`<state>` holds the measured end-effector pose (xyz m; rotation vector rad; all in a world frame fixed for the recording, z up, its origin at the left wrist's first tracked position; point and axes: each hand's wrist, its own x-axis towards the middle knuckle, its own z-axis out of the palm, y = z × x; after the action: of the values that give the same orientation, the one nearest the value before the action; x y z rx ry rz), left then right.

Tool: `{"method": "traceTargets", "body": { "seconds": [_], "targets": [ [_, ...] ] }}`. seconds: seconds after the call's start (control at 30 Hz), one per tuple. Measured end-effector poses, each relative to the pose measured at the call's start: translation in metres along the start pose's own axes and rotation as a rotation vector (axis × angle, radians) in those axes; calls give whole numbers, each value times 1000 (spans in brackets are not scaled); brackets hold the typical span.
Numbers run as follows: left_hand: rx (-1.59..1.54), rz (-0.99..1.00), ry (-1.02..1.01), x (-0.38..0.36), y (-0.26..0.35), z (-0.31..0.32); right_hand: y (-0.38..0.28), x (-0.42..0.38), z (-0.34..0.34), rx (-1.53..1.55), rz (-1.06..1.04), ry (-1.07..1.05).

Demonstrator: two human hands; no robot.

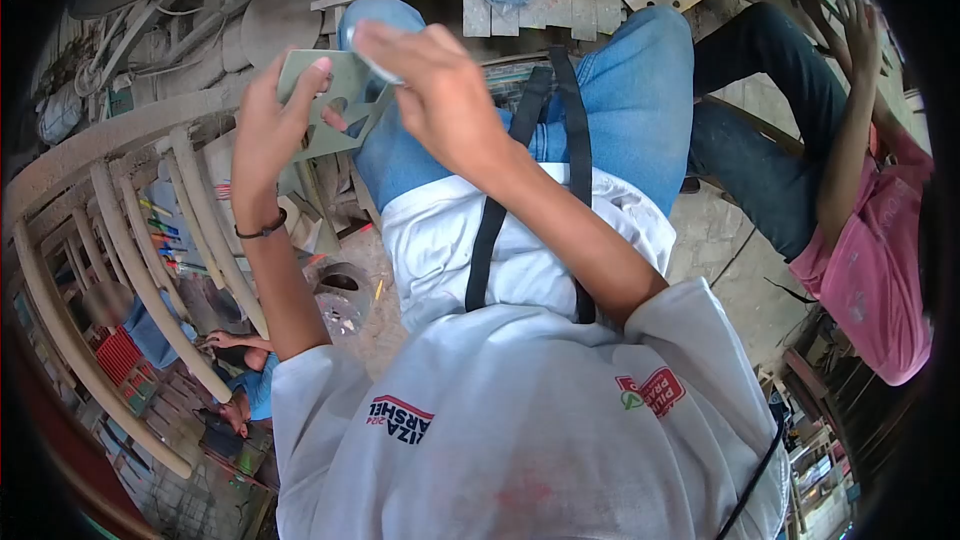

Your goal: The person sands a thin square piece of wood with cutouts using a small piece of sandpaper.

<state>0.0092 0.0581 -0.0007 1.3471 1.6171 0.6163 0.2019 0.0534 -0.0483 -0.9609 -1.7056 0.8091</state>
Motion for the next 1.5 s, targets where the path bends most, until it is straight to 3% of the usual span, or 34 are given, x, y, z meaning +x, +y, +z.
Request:
{"method": "traceTargets", "body": {
  "seconds": [0.03, 0.17, 0.23, 0.27, 0.33, 0.37, 0.43, 0.5, 0.57, 0.63, 0.7, 0.73, 0.77, 0.83, 0.93, 1.0, 1.1, 1.13, 1.17, 1.2, 1.27, 1.5],
  "targets": [
    [5, 3, 0, -2, 2, 3, 11, -8, 3, 2, -2, 5],
    [75, -4, 110, -6, 9, 1, 74, -42, -6, -420, 90, -295],
    [60, -37, 120, -10, 5, 1, 71, -35, -16, -181, 310, -172],
    [-2, -50, 145, -8, 0, -1, 71, -28, -17, -188, 303, -168],
    [-63, -91, 161, -14, -7, -1, 53, -22, -15, 152, 286, -132],
    [-82, -89, 154, -15, -7, -1, 53, -27, -14, 156, 290, -135],
    [-92, -78, 158, -16, -8, -6, 57, -34, -7, 111, 205, -375],
    [-153, -72, 209, -19, -14, -8, 59, -30, -8, 110, 177, -340],
    [-139, -53, 237, -21, -14, -10, 58, -22, -13, 327, 484, -128],
    [-134, -52, 255, -22, -18, -7, 48, -17, -11, 401, 455, -100],
    [-73, -62, 275, -21, -20, -3, 49, -27, -2, 354, 447, -238],
    [-69, -60, 277, -23, -20, -4, 58, -27, -4, 203, 277, -208],
    [-78, -48, 264, -22, -19, -6, 64, -27, -6, 205, 266, -202],
    [-84, -42, 256, -28, -16, -10, 60, -24, -14, 367, 462, -78],
    [57, 10, 367, -41, -14, -19, 48, -23, -15, 430, 443, -109],
    [-533, -35, 371, -51, -12, -32, 37, -22, -18, 455, 426, -131],
    [-695, -27, 530, -48, -11, -31, 27, -14, -27, 561, 565, -139],
    [-816, -20, 362, -50, -7, -25, 28, -12, -30, 559, 571, -136],
    [-816, -16, 367, -50, -7, -20, 29, -9, -34, 555, 575, -126],
    [-869, -89, 445, -49, -7, -13, 27, -8, -38, 618, 677, -141],
    [-973, -181, 538, -46, -4, 1, 28, -12, -41, 609, 667, -140],
    [-531, 49, 512, -53, 3, 12, 14, -16, -48, 585, 695, -203]
  ]
}}
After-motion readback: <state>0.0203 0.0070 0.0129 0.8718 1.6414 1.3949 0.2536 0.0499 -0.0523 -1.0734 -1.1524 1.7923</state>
